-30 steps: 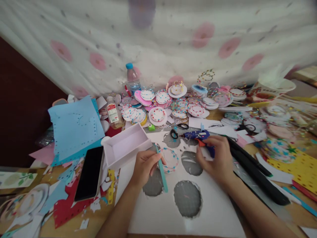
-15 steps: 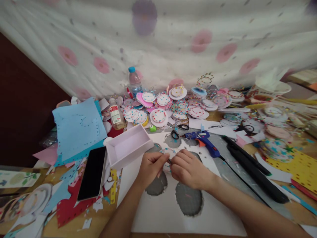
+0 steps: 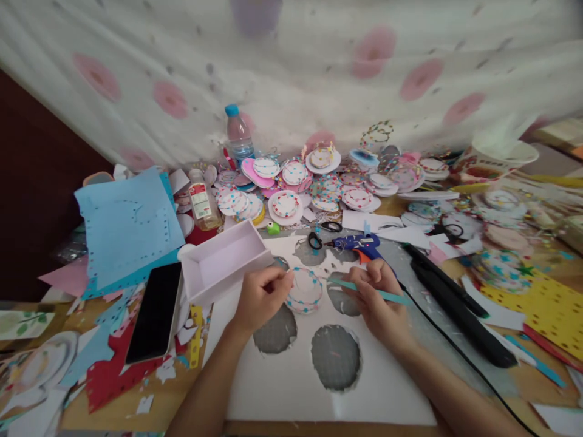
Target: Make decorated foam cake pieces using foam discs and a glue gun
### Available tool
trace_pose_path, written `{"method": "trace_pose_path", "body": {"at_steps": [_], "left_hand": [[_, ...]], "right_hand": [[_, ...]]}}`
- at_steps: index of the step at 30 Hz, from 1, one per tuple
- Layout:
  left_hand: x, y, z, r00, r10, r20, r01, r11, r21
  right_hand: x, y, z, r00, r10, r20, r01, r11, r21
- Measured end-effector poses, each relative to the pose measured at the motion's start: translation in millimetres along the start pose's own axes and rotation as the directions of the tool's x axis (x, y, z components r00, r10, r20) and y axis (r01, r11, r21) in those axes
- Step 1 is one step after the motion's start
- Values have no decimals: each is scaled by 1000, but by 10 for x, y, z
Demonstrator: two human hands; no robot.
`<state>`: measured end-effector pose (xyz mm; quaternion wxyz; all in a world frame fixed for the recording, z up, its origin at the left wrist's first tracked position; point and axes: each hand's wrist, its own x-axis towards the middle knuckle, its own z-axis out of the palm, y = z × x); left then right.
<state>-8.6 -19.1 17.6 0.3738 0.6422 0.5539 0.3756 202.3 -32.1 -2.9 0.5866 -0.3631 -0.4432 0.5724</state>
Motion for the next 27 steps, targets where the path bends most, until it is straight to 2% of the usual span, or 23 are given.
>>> {"method": "trace_pose_path", "body": {"at_steps": [5, 17, 27], "left_hand": [[11, 9, 13, 995, -59, 76, 59, 998, 5], [23, 9, 41, 990, -127, 69, 132, 987, -87], [42, -25, 52, 987, -142, 75, 150, 983, -111]], "right_hand": [[-27, 18, 6, 996, 34, 78, -35, 999, 7], [-11, -8, 10, 994, 29, 102, -17, 993, -119], [-18, -34, 42, 993, 21, 112, -4, 990, -144]]}}
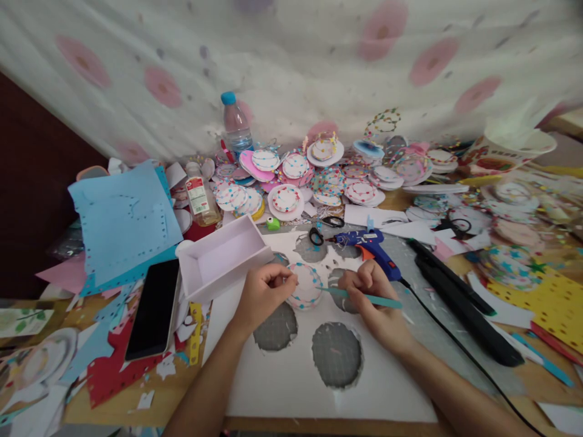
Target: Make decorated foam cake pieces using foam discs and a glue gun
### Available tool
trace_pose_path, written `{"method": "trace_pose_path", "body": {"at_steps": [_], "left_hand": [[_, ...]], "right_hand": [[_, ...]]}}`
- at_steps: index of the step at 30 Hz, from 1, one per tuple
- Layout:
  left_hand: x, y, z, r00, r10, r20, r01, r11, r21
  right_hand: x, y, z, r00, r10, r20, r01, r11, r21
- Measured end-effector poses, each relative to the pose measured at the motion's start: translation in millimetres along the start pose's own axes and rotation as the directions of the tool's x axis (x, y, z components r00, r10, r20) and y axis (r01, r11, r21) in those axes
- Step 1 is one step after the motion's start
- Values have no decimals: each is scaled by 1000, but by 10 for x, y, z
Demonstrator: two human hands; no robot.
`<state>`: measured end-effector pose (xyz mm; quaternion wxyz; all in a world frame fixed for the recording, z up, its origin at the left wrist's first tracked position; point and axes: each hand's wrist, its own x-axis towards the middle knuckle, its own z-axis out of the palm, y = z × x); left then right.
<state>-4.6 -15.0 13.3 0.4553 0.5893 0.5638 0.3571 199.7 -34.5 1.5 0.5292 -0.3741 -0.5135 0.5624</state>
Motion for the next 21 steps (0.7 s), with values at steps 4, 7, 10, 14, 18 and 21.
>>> {"method": "trace_pose_path", "body": {"at_steps": [4, 7, 10, 14, 18, 21], "left_hand": [[-7, -12, 7, 1000, -21, -3, 21, 1000, -19], [-17, -4, 17, 999, -39, -5, 39, 999, -24], [-16, 15, 28, 999, -53, -10, 53, 998, -41], [-1, 29, 46, 995, -103, -10, 101, 990, -100], [4, 34, 61, 992, -124, -16, 121, 984, -130], [1, 44, 65, 992, -125, -18, 121, 982, -144]], "right_hand": [[-2, -5, 9, 1000, 4, -2, -4, 1000, -23], [-1, -1, 14, 1000, -6, 10, 6, 999, -40], [-1, 8, 15, 1000, -12, 21, 13, 999, -46], [-3, 23, 13, 999, -30, 32, 32, 999, -35], [-4, 43, 14, 999, -29, 42, 30, 999, -25], [-7, 67, 14, 998, -33, 45, 34, 999, -11]]}}
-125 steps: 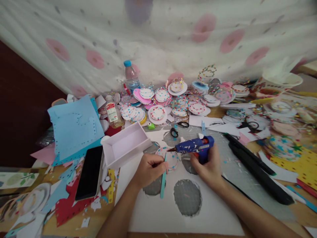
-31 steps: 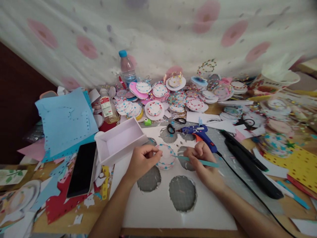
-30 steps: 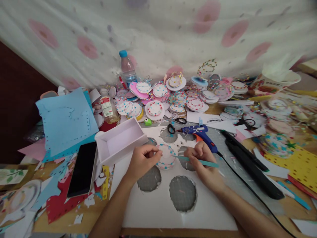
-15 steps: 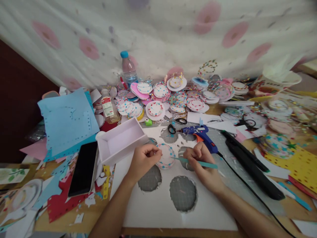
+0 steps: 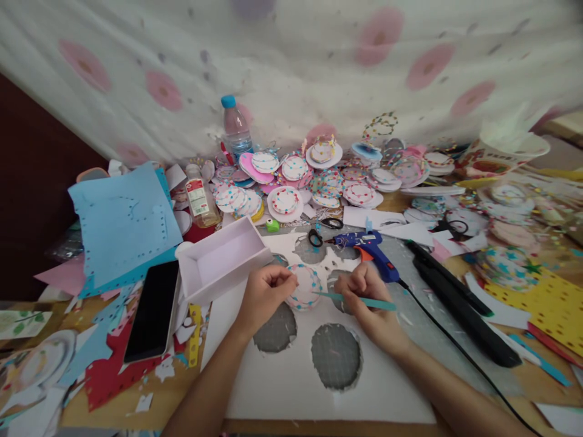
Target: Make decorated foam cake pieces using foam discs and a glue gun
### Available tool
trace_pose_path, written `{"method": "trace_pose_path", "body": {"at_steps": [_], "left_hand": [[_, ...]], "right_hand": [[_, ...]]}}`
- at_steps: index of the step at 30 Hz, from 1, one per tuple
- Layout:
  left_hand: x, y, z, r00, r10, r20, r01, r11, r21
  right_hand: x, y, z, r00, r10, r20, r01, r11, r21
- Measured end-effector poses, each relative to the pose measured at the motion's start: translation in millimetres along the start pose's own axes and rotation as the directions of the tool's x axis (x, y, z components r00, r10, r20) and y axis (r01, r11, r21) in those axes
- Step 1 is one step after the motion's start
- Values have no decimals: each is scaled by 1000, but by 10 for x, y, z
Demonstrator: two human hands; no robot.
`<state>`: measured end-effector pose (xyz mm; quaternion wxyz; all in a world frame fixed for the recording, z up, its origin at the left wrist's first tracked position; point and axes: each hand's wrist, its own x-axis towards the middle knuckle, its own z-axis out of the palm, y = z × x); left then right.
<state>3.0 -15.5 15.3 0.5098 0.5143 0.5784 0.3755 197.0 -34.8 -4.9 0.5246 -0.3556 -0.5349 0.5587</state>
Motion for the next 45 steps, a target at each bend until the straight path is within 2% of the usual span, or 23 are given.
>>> {"method": "trace_pose_path", "body": {"at_steps": [31, 36, 40, 45], "left_hand": [[-2, 36, -4, 1000, -24, 7, 24, 1000, -12], [2, 24, -11, 999, -33, -3, 32, 999, -29], [11, -15, -28, 999, -42, 5, 42, 997, -71], [33, -48, -51, 997, -70, -10, 68, 990, -122]], "right_hand": [[-24, 43, -7, 997, 75, 35, -78, 990, 117], [-18, 58, 1, 993, 117, 34, -121, 974, 193], [-14, 75, -6, 987, 159, 0, -151, 940, 305], [27, 45, -42, 968, 220, -122, -156, 905, 396]]}}
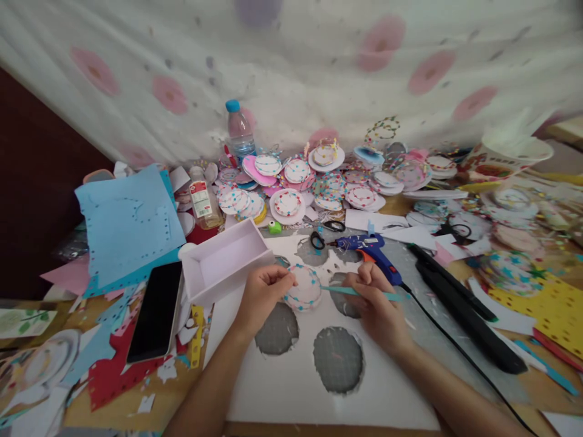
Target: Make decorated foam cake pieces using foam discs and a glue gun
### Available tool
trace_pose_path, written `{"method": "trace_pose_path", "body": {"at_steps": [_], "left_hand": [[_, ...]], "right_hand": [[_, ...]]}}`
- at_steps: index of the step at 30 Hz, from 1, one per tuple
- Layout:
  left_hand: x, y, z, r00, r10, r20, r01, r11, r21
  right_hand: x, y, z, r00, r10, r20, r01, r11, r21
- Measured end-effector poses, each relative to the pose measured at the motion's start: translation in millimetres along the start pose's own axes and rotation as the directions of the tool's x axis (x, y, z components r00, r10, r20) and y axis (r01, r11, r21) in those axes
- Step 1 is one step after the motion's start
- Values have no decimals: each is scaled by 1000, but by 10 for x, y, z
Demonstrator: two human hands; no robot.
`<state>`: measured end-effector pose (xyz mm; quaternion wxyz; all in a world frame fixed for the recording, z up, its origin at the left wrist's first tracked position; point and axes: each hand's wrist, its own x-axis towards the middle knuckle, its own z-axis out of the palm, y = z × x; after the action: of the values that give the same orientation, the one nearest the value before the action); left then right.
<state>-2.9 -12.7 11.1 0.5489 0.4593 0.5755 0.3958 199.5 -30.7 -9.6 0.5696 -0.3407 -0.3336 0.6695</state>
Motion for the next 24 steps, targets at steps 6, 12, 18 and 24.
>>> {"method": "trace_pose_path", "body": {"at_steps": [6, 12, 18, 24], "left_hand": [[10, -1, -1, 1000, -15, 19, 15, 1000, 4], [-36, 24, -2, 985, 100, 139, -117, 985, 124], [-95, 78, 11, 961, 122, 247, -181, 956, 231], [-112, 98, 19, 942, 147, 300, -236, 929, 286]], "right_hand": [[12, -49, 9, 998, -65, 13, 65, 998, -23], [-31, -17, -1, 986, -165, -2, 155, 926, -345], [-35, -47, 52, 987, -152, 45, 150, 803, -576], [-38, -64, 105, 996, -19, 84, 60, 851, -522]]}}
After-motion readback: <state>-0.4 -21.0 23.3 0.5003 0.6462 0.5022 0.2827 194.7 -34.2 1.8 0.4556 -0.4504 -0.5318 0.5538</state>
